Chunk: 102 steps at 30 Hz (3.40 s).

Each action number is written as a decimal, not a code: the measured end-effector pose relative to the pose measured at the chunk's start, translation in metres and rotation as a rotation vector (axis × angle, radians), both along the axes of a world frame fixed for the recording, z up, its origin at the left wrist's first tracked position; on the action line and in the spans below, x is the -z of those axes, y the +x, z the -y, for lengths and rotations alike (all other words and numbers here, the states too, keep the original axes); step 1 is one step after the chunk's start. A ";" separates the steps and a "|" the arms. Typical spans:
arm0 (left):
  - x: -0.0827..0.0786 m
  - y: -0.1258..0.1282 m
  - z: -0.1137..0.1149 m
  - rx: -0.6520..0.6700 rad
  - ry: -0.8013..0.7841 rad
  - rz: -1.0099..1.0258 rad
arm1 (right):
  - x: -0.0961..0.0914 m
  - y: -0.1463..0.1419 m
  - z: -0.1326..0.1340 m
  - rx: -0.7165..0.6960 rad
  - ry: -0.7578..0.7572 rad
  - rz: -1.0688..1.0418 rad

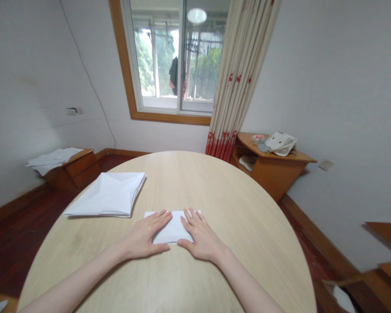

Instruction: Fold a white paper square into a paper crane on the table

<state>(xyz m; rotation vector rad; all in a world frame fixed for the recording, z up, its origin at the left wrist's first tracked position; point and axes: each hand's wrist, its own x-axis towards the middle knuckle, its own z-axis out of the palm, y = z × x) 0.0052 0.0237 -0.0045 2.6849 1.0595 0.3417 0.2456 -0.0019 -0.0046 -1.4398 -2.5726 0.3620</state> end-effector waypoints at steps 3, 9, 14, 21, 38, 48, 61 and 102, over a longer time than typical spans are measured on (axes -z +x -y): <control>-0.006 -0.001 0.001 0.011 0.027 0.008 | -0.002 0.000 0.001 -0.009 0.041 0.009; -0.020 -0.003 0.003 0.035 0.067 -0.027 | -0.001 0.000 -0.001 -0.007 0.126 -0.050; -0.023 -0.006 0.001 0.070 0.079 -0.018 | 0.002 0.002 -0.002 0.008 0.187 -0.090; -0.018 -0.010 -0.002 0.115 0.140 0.014 | 0.009 0.006 -0.004 -0.005 0.288 -0.185; -0.003 -0.014 -0.011 -0.078 0.429 0.548 | 0.000 0.006 -0.001 0.033 0.911 -0.265; -0.007 -0.009 -0.007 -0.081 0.389 0.695 | 0.001 -0.005 0.000 0.144 0.913 -0.206; -0.006 -0.009 -0.006 -0.189 0.354 0.665 | 0.017 -0.001 -0.009 0.220 0.716 -0.204; 0.020 -0.002 -0.017 -0.334 0.316 0.142 | 0.026 0.008 -0.014 0.215 0.355 -0.138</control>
